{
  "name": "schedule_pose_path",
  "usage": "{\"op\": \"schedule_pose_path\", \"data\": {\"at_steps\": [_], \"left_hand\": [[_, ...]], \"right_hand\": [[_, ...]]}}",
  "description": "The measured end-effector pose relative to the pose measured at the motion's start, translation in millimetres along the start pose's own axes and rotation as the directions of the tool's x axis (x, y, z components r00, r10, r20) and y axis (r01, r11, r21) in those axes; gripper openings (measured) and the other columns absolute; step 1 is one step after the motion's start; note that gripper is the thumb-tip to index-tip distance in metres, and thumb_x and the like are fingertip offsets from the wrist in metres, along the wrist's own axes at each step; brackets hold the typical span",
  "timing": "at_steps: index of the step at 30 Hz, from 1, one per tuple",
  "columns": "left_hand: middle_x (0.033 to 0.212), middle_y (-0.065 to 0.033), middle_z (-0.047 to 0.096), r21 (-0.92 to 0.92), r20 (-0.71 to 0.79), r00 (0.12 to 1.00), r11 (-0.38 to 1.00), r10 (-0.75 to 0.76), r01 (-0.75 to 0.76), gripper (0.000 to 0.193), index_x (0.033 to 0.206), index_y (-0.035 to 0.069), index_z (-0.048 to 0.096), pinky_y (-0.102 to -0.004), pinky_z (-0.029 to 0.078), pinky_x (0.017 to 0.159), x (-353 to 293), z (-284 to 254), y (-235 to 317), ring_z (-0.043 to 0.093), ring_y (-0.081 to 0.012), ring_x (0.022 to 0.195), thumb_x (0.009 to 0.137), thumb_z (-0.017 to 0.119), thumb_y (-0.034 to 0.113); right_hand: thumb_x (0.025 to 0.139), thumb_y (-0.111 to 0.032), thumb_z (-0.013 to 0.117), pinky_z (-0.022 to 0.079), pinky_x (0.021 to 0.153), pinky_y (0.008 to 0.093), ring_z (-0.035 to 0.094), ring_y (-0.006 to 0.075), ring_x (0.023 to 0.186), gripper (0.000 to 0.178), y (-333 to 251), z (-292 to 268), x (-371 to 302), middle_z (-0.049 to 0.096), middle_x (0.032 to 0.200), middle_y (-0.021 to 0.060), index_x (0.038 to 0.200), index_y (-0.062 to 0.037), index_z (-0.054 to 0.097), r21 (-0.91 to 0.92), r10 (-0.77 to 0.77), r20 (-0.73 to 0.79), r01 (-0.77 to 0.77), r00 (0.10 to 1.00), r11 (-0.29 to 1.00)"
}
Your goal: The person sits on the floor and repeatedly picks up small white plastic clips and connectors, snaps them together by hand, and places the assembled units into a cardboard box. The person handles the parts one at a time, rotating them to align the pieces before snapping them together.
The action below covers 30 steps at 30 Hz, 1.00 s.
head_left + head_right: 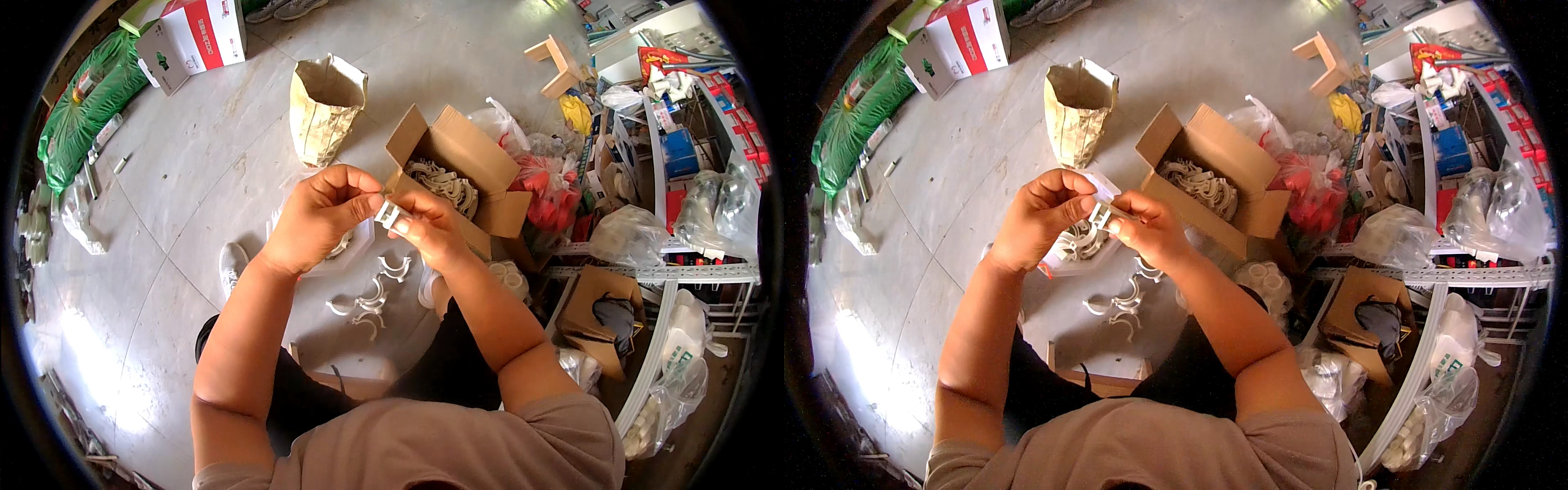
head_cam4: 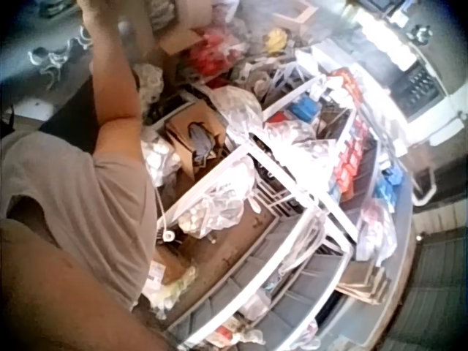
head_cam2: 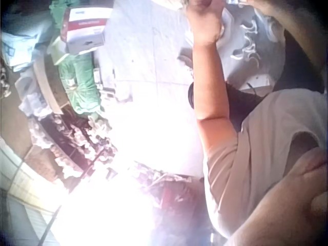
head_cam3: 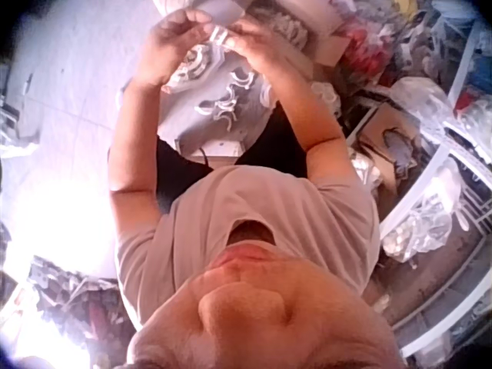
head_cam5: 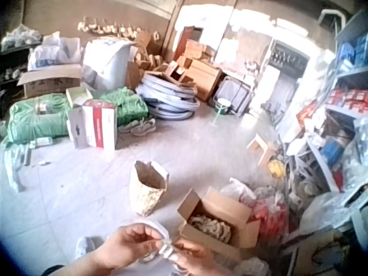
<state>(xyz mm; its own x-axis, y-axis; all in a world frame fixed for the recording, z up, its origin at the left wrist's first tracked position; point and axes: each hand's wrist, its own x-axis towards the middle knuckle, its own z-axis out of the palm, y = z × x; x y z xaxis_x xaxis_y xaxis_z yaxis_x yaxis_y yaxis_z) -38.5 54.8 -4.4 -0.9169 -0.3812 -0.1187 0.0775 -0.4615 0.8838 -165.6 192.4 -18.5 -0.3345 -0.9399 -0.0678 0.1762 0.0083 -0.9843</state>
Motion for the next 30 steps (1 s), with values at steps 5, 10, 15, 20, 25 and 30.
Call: {"op": "schedule_pose_path", "data": {"at_steps": [5,10,15,20,25,30], "left_hand": [[0.085,-0.0003,0.057,0.011,-0.205,0.979,1.000,-0.017,0.019,0.017,0.098,0.003,0.054,-0.0211,0.041,0.069,3,-3,-2,0.050,-0.0076,0.076,0.085,0.055,0.013],[0.088,-0.0022,0.057,-0.169,-0.365,0.931,0.985,-0.027,-0.037,0.016,0.094,0.007,0.055,-0.0243,0.042,0.072,0,-19,8,0.049,-0.0093,0.075,0.085,0.055,0.020],[0.089,-0.0018,0.056,-0.256,-0.409,0.911,0.964,-0.049,-0.064,0.014,0.096,0.007,0.056,-0.0228,0.042,0.069,-6,-25,12,0.049,-0.0086,0.074,0.086,0.051,0.017],[0.088,-0.0016,0.056,-0.248,-0.457,0.887,0.967,-0.065,-0.057,0.015,0.097,0.007,0.056,-0.0217,0.042,0.066,-20,-33,18,0.049,-0.0080,0.073,0.087,0.050,0.016],[0.086,-0.0018,0.056,-0.255,-0.467,0.882,0.965,-0.066,-0.062,0.014,0.093,0.008,0.057,-0.0225,0.041,0.068,-20,-35,22,0.048,-0.0085,0.074,0.085,0.053,0.019],[0.087,-0.0024,0.057,-0.262,-0.448,0.890,0.964,-0.081,-0.044,0.015,0.092,0.008,0.056,-0.0231,0.040,0.069,-23,-38,20,0.048,-0.0088,0.074,0.085,0.054,0.022]], "right_hand": [[0.083,-0.015,0.054,0.040,0.061,0.0201,0.052,0.0081,0.070,0.016,39,-25,19,0.058,0.082,0.0028,0.093,-0.0027,0.056,-0.051,0.032,-0.255,-0.047,0.966,0.998],[0.082,-0.024,0.056,0.042,0.060,0.0285,0.055,0.0180,0.065,0.021,102,-121,37,0.059,0.072,0.0073,0.089,-0.0047,0.056,-0.861,-0.225,-0.370,-0.243,0.901,0.447],[0.076,-0.031,0.059,0.040,0.074,0.0452,0.056,0.0285,0.086,0.026,151,-215,12,0.061,0.089,0.0104,0.095,-0.0123,0.057,-0.853,-0.253,-0.512,-0.520,0.821,0.041],[0.075,-0.018,0.058,0.041,0.074,0.0448,0.053,0.0312,0.088,0.027,143,-141,40,0.055,0.094,0.0140,0.099,-0.0096,0.052,-0.944,-0.412,-0.245,-0.313,0.878,-0.106],[0.075,-0.010,0.054,0.045,0.073,0.0408,0.053,0.0354,0.088,0.025,198,-44,63,0.053,0.094,0.0174,0.099,-0.0078,0.051,-0.934,-0.032,-0.011,0.001,0.999,0.358],[0.075,-0.003,0.047,0.046,0.077,0.0428,0.054,0.0361,0.090,0.031,273,-11,78,0.050,0.102,0.0196,0.107,-0.0043,0.044,-0.981,0.229,-0.073,-0.111,0.971,0.159]]}}
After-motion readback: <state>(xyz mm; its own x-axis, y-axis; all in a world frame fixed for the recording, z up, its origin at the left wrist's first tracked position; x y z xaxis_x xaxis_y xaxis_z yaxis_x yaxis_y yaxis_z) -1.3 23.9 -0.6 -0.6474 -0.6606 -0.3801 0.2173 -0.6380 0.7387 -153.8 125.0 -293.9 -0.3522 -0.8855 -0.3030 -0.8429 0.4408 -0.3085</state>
